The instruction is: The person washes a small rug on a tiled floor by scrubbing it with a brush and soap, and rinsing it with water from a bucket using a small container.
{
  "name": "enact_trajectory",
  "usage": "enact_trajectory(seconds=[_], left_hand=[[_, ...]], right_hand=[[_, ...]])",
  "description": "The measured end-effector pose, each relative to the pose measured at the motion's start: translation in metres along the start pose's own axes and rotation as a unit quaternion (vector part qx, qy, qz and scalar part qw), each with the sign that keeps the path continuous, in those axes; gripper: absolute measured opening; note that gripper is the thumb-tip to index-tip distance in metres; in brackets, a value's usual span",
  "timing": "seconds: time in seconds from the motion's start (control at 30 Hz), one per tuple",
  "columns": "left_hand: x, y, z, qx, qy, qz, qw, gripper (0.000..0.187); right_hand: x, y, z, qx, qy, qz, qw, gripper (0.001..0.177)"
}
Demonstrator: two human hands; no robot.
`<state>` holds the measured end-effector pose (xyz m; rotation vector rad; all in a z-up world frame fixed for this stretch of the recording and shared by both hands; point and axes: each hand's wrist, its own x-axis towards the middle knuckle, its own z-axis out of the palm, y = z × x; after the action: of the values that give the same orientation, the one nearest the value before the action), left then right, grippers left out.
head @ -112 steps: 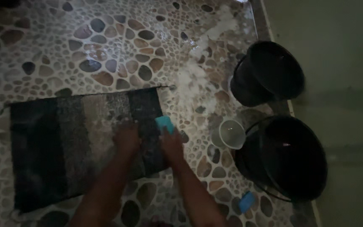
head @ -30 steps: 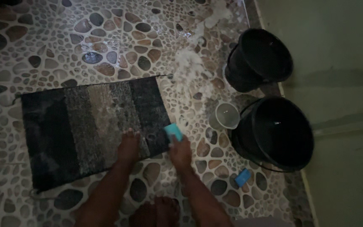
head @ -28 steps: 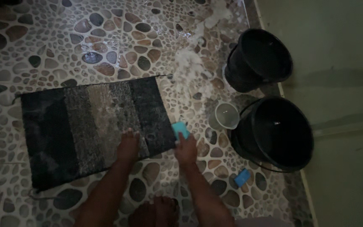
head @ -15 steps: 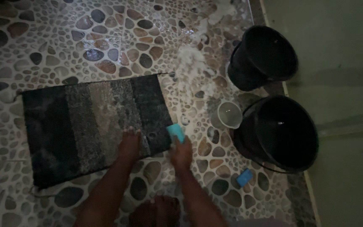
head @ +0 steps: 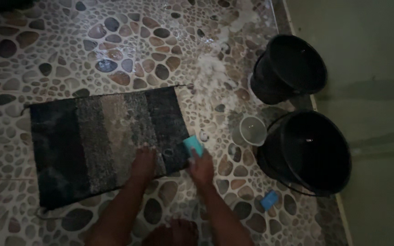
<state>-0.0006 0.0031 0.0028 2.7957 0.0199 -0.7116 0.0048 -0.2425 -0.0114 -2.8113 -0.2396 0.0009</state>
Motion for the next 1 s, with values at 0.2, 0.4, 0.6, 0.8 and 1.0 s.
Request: enact_trajectory(seconds=[0.2,0.4,0.6,0.8,1.0], left_hand=[[0.011,-0.004,0.014,-0.011,0.099,0.01,0.995,0.07],[-0.009,0.011,-0.022,-0.007,-0.062,-0.026,0.998,0.1],[0.007,0.001,0.008,-0.005,0.009,-0.017,1.0,0.073],[0.01,-0.001,0.018,-0.004,0.051,-0.011,0.999,0.064],[0.013,-0.004,0.023,-0.02,0.038,-0.016,0.999,0.065]], right_hand=[[0.031,0.01,-0.005,0.062,0.088,0.072,0.992,0.057],[0.049,-0.024,-0.007,0.102,-0.042,-0.048,0.993,0.05],[0.085,0.003,0.011,0.016,0.06,0.039,0.997,0.05],[0.091,-0.032,0.011,0.057,0.107,-0.096,0.988,0.052],[0.114,-0.014,0.022,0.012,0.148,0.045,0.988,0.05]])
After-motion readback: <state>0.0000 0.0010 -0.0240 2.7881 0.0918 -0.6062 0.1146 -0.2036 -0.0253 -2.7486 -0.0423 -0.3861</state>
